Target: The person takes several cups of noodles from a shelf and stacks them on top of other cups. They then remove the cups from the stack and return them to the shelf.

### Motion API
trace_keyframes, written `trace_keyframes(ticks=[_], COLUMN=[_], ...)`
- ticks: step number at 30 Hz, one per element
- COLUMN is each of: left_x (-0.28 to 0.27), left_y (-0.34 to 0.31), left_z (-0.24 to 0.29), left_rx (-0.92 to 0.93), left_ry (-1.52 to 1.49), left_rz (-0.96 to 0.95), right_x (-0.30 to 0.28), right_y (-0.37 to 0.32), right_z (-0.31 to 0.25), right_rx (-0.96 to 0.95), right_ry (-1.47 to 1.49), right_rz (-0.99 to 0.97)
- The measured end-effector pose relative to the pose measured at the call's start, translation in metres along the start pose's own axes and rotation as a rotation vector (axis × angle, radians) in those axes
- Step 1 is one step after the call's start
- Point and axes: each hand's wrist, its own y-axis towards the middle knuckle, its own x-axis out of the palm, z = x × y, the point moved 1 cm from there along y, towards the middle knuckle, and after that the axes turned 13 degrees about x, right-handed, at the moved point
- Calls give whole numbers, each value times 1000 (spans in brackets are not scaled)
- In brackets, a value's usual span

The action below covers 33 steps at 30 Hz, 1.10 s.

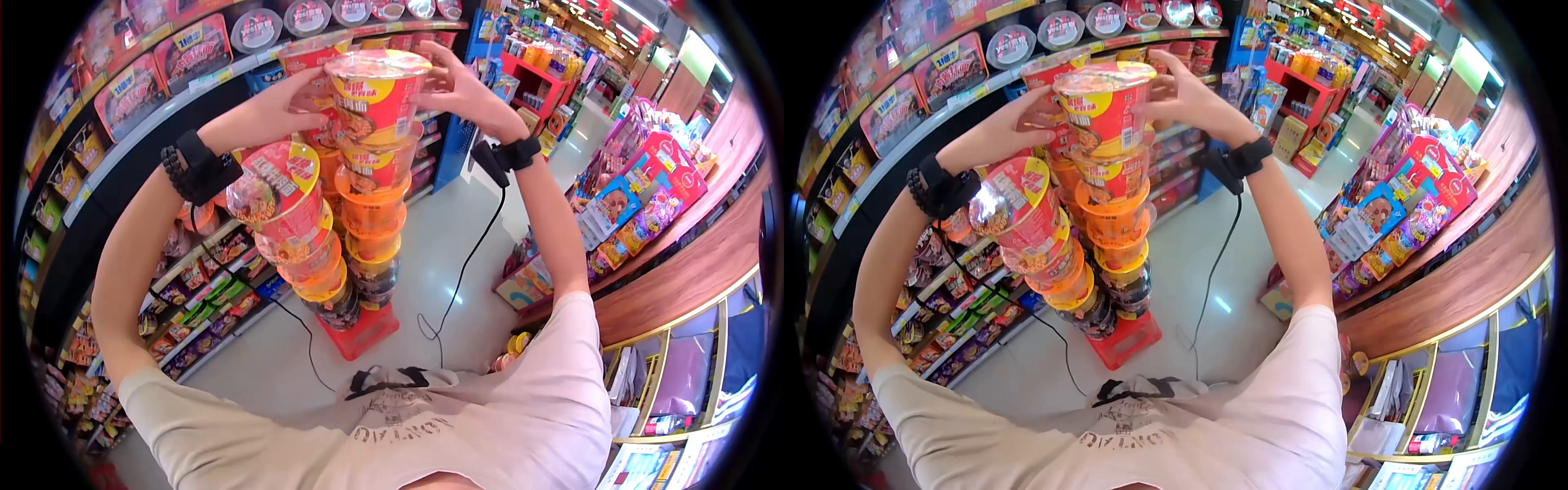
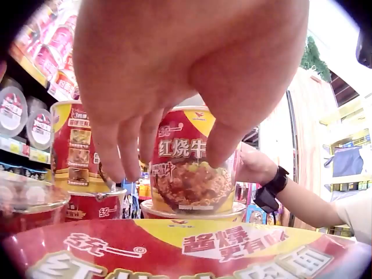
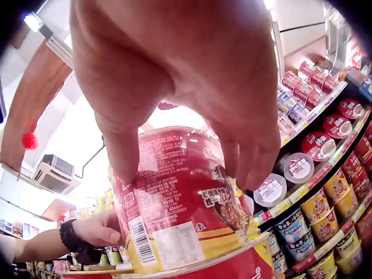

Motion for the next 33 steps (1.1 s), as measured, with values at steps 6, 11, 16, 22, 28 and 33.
trace_keyframes(ticks=[6, 11, 16, 22, 28, 33], left_x=[3, 2, -6, 10, 13, 27], left_y=[3, -1, 5, 0, -10, -34], left_z=[-5, -4, -9, 67, 104, 128], left_rx=[43, 105, 209, 137, 259, 356], left_ry=[72, 199, 152, 141, 325, 267], left_rz=[29, 20, 21, 118, 217, 363], right_x=[0, 7, 13, 8, 14, 25], right_y=[1, -12, -12, -27, -58, -89], right_z=[2, -32, -36, -49, -85, -89], right_rx=[-79, 30, -150, -96, -237, -413], right_ry=[-106, 62, 71, 57, 93, 260], right_rz=[29, -58, -54, 116, 166, 264])
